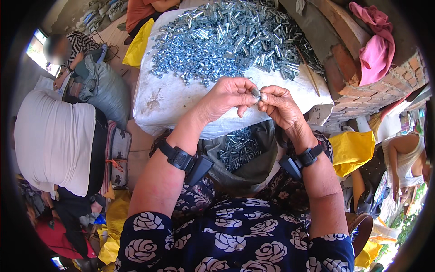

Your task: Manually assembling small metal brackets or hinge components from a pile of parts.

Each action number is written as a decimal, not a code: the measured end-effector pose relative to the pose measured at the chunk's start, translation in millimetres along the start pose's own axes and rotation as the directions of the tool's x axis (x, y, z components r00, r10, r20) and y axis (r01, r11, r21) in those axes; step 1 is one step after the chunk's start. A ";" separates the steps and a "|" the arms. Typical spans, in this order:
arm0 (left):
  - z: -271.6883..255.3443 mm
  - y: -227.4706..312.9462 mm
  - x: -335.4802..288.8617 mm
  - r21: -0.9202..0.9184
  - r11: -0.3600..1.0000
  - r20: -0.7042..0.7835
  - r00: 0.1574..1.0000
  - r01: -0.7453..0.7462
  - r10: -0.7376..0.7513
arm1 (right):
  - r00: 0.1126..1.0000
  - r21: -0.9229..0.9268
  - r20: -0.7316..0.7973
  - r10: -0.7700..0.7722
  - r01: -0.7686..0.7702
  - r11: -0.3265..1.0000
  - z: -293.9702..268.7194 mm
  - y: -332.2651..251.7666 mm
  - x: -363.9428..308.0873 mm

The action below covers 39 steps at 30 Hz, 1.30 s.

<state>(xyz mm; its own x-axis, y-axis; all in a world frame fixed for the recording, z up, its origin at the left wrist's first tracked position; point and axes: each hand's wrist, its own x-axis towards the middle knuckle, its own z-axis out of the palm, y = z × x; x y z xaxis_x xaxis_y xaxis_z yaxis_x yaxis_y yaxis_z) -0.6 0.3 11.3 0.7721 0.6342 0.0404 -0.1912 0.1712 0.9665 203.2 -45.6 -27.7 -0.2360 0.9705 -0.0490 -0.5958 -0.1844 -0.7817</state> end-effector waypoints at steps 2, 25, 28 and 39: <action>1.9 -1.0 -1.3 0.005 1.000 0.013 1.000 -0.009 0.009 | 0.999 0.039 0.026 0.024 -0.025 0.999 0.6 -0.8 -2.3; -12.6 -43.0 66.5 1.000 -0.001 -0.012 0.887 0.014 0.462 | 0.783 -0.984 -0.104 -0.613 -0.171 -0.051 -63.1 -40.1 30.2; -12.2 -46.5 72.8 0.992 -0.122 0.027 0.910 0.027 0.413 | 0.795 -0.954 -0.085 -0.600 -0.240 -0.182 -59.6 -37.0 36.4; -6.2 -39.8 67.9 0.996 -0.064 -0.026 0.896 0.060 0.443 | 0.793 -0.982 -0.186 -0.581 -0.133 0.132 -56.1 -31.6 38.0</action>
<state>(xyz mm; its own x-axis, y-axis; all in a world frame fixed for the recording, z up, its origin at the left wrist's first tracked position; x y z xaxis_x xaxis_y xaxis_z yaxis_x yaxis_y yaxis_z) 55.7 41.2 -26.0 0.5915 0.6634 0.4583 0.6625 -0.7238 0.1929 256.1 5.8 -39.8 0.3016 0.9052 0.2995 0.7065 -0.0013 -0.7077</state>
